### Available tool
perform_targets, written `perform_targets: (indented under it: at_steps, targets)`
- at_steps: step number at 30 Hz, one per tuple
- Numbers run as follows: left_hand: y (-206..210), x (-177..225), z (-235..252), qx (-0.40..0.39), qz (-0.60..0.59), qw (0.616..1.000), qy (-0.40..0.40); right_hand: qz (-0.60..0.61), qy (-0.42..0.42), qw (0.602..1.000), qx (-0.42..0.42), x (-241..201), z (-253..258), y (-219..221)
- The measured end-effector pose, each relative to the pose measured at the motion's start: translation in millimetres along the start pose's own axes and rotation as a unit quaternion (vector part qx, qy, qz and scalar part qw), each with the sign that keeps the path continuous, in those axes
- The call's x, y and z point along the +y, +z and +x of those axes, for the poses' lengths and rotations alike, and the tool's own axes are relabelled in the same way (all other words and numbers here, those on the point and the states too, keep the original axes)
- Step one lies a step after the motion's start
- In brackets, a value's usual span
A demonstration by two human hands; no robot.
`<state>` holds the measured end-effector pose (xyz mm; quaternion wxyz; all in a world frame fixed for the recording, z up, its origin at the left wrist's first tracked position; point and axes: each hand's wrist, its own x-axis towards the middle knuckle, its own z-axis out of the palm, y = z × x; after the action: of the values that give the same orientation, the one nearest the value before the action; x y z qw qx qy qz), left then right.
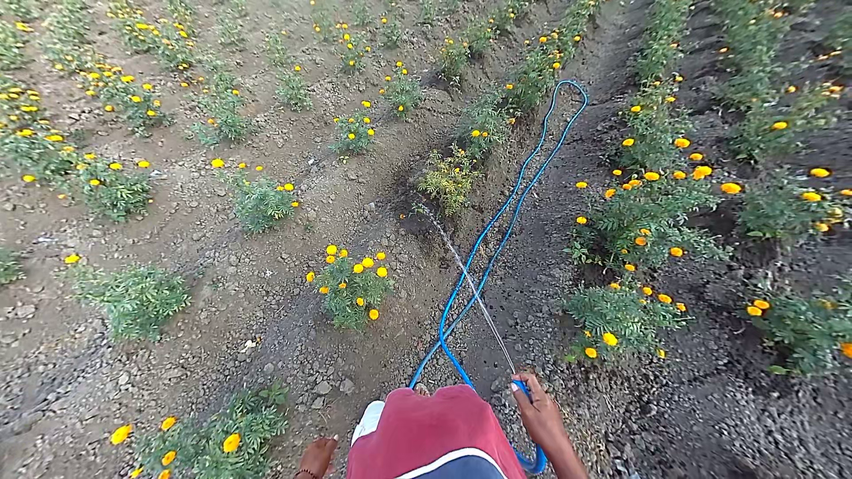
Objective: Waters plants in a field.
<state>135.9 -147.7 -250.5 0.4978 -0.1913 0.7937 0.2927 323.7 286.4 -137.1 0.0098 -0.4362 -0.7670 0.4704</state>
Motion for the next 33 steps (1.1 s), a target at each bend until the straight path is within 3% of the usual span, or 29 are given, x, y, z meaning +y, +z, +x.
perform_targets:
  at_steps: [24, 33]
  targets:
    - [-11, 3, -3, -0.002, 0.024, 1.000, -0.007, 0.025, 0.005, 1.000, -0.009, 13, -21, 8]
    - [-8, 10, -4, 0.009, 0.028, 1.000, -0.004, 0.066, 0.020, 0.997, 0.035, 24, -14, 0]
